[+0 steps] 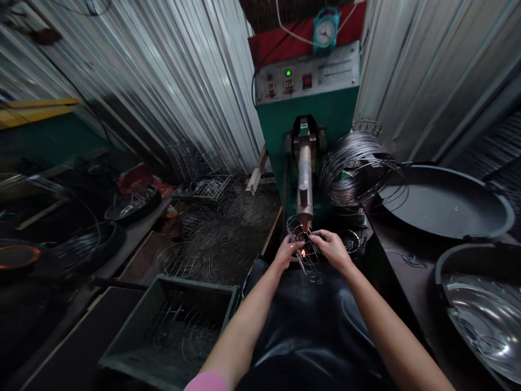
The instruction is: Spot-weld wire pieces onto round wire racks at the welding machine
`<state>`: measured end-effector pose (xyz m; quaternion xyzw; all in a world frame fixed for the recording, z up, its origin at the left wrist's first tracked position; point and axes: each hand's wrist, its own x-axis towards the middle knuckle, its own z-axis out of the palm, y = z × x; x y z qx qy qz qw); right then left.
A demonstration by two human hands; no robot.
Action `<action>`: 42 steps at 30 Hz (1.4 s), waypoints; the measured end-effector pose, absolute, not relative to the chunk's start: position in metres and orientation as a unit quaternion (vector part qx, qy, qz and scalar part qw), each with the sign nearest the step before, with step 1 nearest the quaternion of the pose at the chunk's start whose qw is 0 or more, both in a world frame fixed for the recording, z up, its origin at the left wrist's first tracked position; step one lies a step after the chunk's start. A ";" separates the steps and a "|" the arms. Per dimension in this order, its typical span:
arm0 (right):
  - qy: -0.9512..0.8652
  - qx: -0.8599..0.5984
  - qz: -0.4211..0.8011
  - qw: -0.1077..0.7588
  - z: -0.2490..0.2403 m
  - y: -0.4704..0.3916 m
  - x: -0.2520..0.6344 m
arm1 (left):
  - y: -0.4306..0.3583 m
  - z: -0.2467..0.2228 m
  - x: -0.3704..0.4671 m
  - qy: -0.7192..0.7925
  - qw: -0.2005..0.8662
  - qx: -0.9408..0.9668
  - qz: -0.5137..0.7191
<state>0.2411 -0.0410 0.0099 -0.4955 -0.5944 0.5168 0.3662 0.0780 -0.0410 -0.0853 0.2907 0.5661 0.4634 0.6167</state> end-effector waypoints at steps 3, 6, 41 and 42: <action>-0.593 -0.496 0.535 0.342 0.003 -0.055 0.256 | -0.053 -0.089 0.075 0.512 0.637 0.314 0.484; -0.598 -0.478 0.559 0.317 -0.003 -0.069 0.269 | -0.061 -0.092 0.075 0.483 0.644 0.318 0.500; -0.559 -0.493 0.557 0.368 0.003 -0.057 0.255 | -0.051 -0.088 0.073 0.512 0.723 0.150 0.438; -0.561 -0.498 0.557 0.356 -0.001 -0.062 0.261 | -0.053 -0.089 0.073 0.504 0.727 0.150 0.442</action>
